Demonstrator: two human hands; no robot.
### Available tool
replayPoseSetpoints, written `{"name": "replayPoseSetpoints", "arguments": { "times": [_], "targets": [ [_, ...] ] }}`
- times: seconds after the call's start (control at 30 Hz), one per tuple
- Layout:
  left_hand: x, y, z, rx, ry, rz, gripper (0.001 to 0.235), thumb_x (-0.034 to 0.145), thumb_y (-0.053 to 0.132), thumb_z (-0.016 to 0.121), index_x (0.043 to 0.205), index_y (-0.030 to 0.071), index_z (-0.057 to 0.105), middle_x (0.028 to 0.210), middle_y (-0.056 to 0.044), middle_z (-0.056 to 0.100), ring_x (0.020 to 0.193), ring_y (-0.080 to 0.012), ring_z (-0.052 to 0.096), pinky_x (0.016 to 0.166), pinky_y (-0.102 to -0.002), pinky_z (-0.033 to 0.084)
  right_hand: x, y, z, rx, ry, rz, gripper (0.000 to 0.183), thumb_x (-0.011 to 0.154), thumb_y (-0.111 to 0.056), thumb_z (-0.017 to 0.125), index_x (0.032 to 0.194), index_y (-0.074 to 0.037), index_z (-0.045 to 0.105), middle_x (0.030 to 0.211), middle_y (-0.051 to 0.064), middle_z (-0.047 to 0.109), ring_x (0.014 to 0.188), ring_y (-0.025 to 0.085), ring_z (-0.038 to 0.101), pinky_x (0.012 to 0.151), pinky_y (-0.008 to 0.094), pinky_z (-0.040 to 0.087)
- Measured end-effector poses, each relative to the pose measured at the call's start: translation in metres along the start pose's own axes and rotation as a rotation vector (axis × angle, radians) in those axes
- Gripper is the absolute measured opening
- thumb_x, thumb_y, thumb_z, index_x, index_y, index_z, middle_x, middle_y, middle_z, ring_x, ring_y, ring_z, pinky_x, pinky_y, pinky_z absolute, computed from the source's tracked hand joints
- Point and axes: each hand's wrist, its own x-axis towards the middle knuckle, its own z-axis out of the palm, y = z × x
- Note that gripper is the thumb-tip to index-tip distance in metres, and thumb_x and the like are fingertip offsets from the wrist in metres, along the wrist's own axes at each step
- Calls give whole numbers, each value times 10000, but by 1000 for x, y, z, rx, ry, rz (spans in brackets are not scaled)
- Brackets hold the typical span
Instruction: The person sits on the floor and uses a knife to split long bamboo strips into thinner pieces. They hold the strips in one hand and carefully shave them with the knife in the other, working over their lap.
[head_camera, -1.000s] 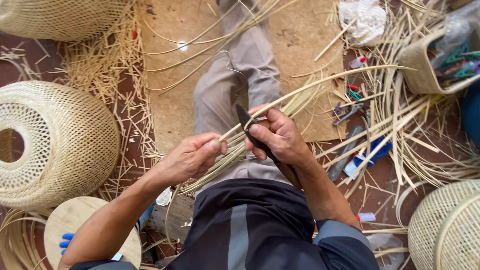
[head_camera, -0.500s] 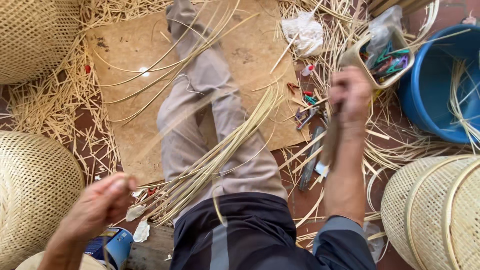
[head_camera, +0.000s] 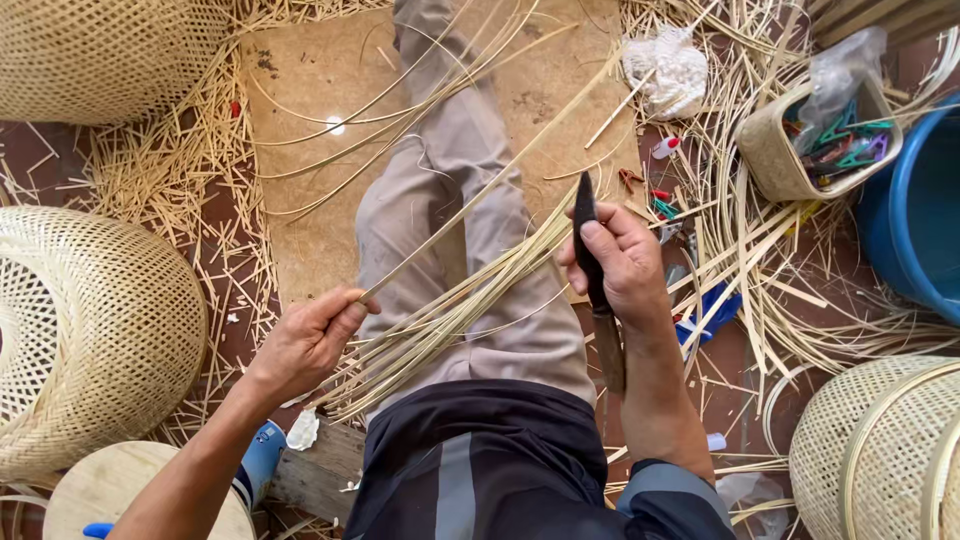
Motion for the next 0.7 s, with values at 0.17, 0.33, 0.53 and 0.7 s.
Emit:
{"name": "replayPoseSetpoints", "arguments": {
  "times": [0.17, 0.33, 0.53, 0.7],
  "targets": [
    [4, -5, 3, 17, 31, 166, 249, 1029, 245, 547, 1092, 72, 715, 713, -40, 640, 575, -150, 584, 527, -309, 483, 3, 2, 19, -3, -31, 52, 290, 1064, -172, 577, 1289, 9, 604, 858, 104, 690, 552, 104, 573, 506, 215, 465],
    [4, -16, 2, 65, -61, 254, 229, 1028, 210, 547, 1072, 55, 709, 827, -73, 706, 725, -178, 682, 653, -324, 533, 15, 8, 19, 80, 13, -23, 308, 1048, -235, 618, 1247, 0, 602, 961, 140, 751, 540, 100, 585, 474, 201, 452],
    [4, 1, -12, 137, -102, 94, 224, 980, 200, 587, 1052, 93, 769, 836, -75, 710, 727, -233, 685, 669, -364, 537, 25, 10, 23, 217, 63, -43, 249, 1047, -227, 652, 1182, -18, 635, 955, 125, 733, 536, 91, 564, 460, 205, 428],
    [-7, 35, -7, 489, 678, 643, 208, 1028, 184, 642, 1155, 20, 659, 1118, -184, 665, 1018, -349, 653, 899, -416, 538, 29, 30, 21, 344, 122, -123, 169, 1091, -234, 659, 1158, -79, 647, 796, 57, 653, 491, 81, 528, 418, 223, 414]
  ]
}}
